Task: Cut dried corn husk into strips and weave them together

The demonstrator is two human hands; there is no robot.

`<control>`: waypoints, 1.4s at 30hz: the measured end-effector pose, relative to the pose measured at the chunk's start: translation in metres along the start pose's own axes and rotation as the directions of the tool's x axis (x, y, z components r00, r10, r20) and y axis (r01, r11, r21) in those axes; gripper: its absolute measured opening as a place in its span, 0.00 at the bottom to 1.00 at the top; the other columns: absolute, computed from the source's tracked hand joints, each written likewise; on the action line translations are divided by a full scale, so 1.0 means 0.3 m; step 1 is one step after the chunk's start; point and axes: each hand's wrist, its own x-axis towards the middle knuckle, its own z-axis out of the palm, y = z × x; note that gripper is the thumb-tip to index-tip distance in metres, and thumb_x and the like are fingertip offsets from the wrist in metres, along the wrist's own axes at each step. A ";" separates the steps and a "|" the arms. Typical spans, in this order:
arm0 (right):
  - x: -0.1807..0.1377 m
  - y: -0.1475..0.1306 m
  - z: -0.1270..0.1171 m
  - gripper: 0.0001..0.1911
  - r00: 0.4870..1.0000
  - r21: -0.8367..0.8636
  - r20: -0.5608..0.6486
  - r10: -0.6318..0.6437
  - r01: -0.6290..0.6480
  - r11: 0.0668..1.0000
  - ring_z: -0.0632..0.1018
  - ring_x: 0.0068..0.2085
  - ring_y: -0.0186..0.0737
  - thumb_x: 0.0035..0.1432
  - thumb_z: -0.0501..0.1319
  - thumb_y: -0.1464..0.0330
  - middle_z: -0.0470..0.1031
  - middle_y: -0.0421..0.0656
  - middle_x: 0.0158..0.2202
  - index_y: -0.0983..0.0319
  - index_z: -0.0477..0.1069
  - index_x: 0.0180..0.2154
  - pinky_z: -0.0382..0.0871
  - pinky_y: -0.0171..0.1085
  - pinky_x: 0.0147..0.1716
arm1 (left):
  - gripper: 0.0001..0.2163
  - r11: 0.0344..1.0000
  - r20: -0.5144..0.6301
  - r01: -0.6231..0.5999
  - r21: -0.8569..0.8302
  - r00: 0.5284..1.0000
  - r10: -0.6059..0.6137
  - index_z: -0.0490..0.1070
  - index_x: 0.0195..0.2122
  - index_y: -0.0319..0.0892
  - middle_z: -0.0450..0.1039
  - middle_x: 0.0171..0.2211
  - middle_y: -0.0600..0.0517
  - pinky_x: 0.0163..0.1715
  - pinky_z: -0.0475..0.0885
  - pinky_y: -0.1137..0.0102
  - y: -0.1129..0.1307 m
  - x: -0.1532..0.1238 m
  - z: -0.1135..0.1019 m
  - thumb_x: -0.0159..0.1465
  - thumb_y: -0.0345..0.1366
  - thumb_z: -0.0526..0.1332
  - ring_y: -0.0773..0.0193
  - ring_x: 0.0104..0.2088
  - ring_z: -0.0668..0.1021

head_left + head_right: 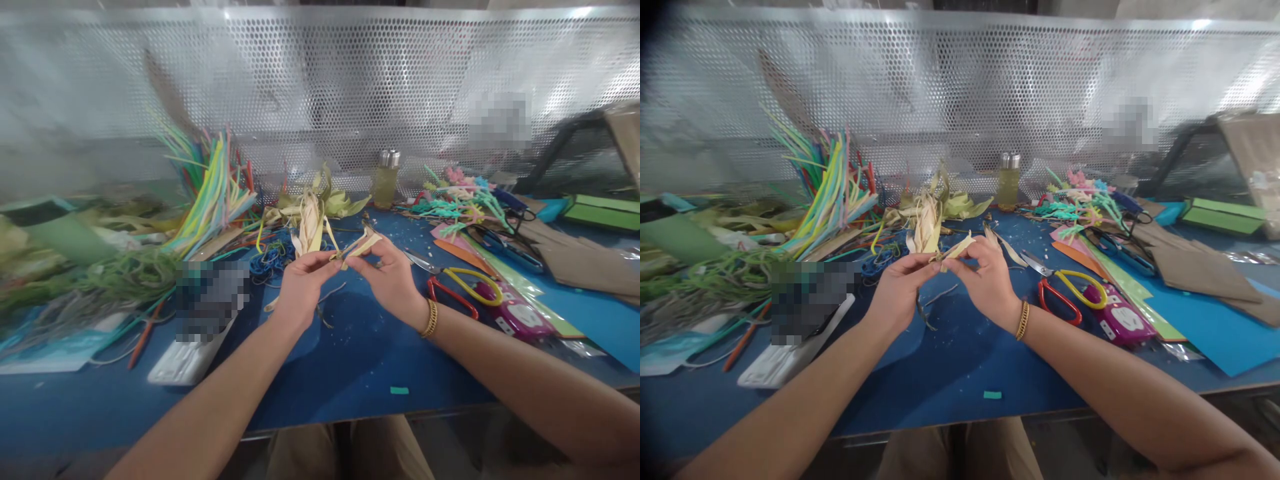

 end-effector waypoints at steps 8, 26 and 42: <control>-0.014 0.007 0.032 0.11 0.951 0.282 0.055 0.305 -0.308 0.909 0.70 0.30 0.34 0.53 0.67 0.62 0.72 0.38 0.26 0.60 0.69 0.26 0.65 0.37 0.33 | 0.12 0.998 0.021 0.070 -0.004 0.997 -0.070 0.81 0.31 0.42 0.80 0.32 0.50 0.39 0.71 0.66 -0.007 0.000 0.002 0.45 0.35 0.75 0.63 0.32 0.77; -0.025 0.028 0.033 0.11 0.975 -0.030 -0.076 0.207 -0.210 0.977 0.67 0.26 0.33 0.60 0.59 0.63 0.66 0.37 0.24 0.59 0.61 0.28 0.61 0.37 0.27 | 0.10 0.991 0.106 0.129 -0.028 0.986 -0.125 0.81 0.30 0.42 0.80 0.32 0.50 0.41 0.71 0.67 -0.006 -0.004 0.003 0.46 0.35 0.74 0.63 0.33 0.79; -0.033 0.009 0.041 0.13 0.964 0.066 -0.041 0.264 -0.261 0.963 0.67 0.25 0.32 0.60 0.59 0.60 0.67 0.37 0.23 0.59 0.62 0.27 0.62 0.36 0.25 | 0.10 0.985 0.055 -0.033 0.170 0.998 0.024 0.80 0.30 0.42 0.78 0.28 0.51 0.33 0.70 0.70 0.013 -0.020 0.005 0.47 0.39 0.73 0.64 0.29 0.76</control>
